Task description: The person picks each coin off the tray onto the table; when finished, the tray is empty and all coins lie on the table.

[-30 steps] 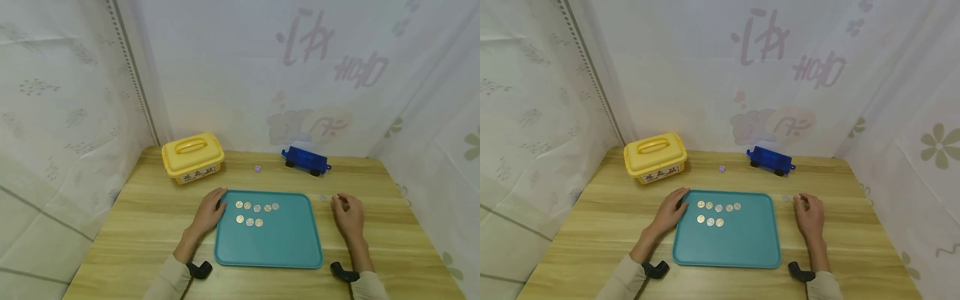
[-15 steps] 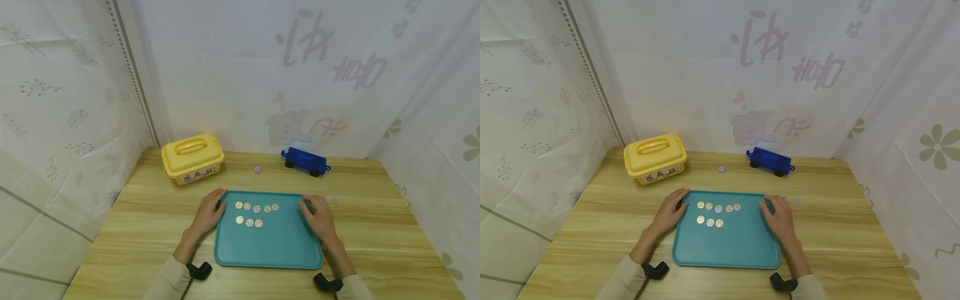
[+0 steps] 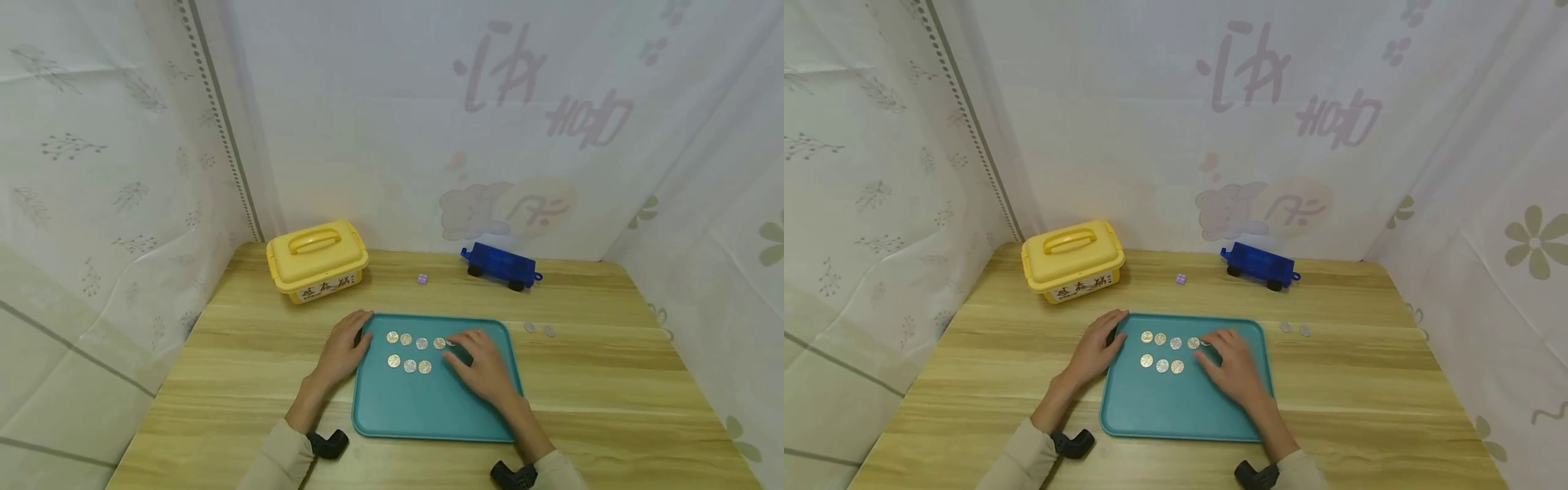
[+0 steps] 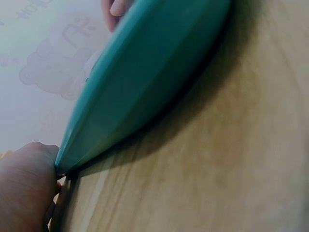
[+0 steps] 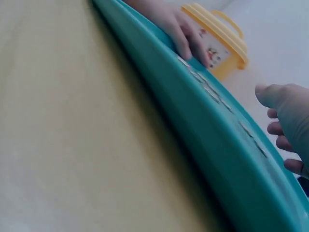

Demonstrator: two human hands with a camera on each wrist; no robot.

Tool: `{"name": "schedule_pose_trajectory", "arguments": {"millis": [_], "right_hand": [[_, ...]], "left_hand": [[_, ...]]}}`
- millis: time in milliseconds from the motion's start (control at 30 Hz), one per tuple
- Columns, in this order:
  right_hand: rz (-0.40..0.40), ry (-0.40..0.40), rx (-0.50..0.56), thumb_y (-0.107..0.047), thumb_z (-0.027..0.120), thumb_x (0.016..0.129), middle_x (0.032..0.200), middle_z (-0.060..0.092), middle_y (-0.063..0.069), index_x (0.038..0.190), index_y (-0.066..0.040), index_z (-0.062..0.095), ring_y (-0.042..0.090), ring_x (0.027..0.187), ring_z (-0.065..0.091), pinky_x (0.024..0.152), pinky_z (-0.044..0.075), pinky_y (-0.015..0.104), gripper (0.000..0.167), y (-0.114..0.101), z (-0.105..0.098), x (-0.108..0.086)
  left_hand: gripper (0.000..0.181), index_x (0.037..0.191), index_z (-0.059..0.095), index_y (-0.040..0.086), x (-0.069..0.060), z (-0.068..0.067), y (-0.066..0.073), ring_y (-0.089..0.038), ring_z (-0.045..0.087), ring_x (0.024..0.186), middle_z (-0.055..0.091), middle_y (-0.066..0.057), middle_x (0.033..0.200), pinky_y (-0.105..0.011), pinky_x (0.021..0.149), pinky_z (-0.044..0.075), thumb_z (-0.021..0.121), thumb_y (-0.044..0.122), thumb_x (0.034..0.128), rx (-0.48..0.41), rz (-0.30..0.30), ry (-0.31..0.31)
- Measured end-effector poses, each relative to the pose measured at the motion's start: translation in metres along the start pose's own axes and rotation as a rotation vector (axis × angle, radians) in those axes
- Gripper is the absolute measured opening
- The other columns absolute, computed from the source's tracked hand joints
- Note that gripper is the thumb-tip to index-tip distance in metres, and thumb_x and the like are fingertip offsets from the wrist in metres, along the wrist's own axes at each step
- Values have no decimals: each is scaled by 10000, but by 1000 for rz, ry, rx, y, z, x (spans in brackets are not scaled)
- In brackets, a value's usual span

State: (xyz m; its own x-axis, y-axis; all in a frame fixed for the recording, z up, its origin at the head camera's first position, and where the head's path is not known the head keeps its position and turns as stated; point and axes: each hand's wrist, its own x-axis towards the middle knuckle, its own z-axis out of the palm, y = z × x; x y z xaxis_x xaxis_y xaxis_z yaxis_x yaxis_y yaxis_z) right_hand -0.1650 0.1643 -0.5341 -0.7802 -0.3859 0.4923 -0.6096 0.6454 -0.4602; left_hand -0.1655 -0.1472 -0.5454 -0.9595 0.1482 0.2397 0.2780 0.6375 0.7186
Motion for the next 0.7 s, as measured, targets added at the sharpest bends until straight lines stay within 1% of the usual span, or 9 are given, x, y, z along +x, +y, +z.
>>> {"name": "schedule_pose_trajectory", "arguments": {"millis": [100,167,267,400,500,600,700], "right_hand": [[-62,-44,-9,-270,820,822,1063,699,-28,1094,-150,745,164,1007,603,851,528,394,306,-8,8,1],[-94,-75,6,-285,821,822,1061,689,-36,1094,-156,746,147,1008,600,858,533,383,310,-14,13,2],[-129,-94,11,-298,813,831,1046,679,-42,1085,-154,748,137,1002,610,903,534,403,299,-20,20,2],[-158,-106,7,-293,808,834,1026,666,-47,1063,-167,749,119,982,614,900,526,389,269,-25,28,1],[-173,-111,15,-259,804,828,1021,651,-52,1051,-178,747,110,962,595,844,514,357,244,-25,31,-1],[-181,-106,31,-205,784,822,1033,636,-43,1048,-176,743,118,962,579,840,509,356,232,-24,32,-3],[-178,-93,22,-166,749,804,1022,617,-45,1029,-183,734,122,950,562,863,505,374,226,-23,32,-2]], "left_hand": [[472,1458,508,74,1,1,-1,-331,400,1445,499,-142,1503,-555,1206,295,588,181,1005,5,-1,-3],[470,1455,510,68,2,1,-1,-334,401,1445,501,-144,1500,-557,1204,297,589,175,1004,3,3,-4],[468,1451,513,64,2,1,0,-335,401,1444,504,-146,1497,-560,1202,298,591,168,1001,-3,6,-7],[465,1452,514,76,1,1,0,-325,398,1447,504,-135,1498,-551,1207,294,588,168,1003,0,-2,-10],[465,1450,517,79,1,0,1,-323,403,1444,508,-131,1495,-549,1207,296,593,166,1000,8,-6,-9],[466,1447,520,74,0,0,1,-329,408,1440,513,-135,1490,-555,1204,297,599,160,996,8,-4,-7],[465,1446,520,71,1,0,0,-332,408,1439,515,-139,1488,-558,1202,298,597,165,997,9,4,-3]]}}
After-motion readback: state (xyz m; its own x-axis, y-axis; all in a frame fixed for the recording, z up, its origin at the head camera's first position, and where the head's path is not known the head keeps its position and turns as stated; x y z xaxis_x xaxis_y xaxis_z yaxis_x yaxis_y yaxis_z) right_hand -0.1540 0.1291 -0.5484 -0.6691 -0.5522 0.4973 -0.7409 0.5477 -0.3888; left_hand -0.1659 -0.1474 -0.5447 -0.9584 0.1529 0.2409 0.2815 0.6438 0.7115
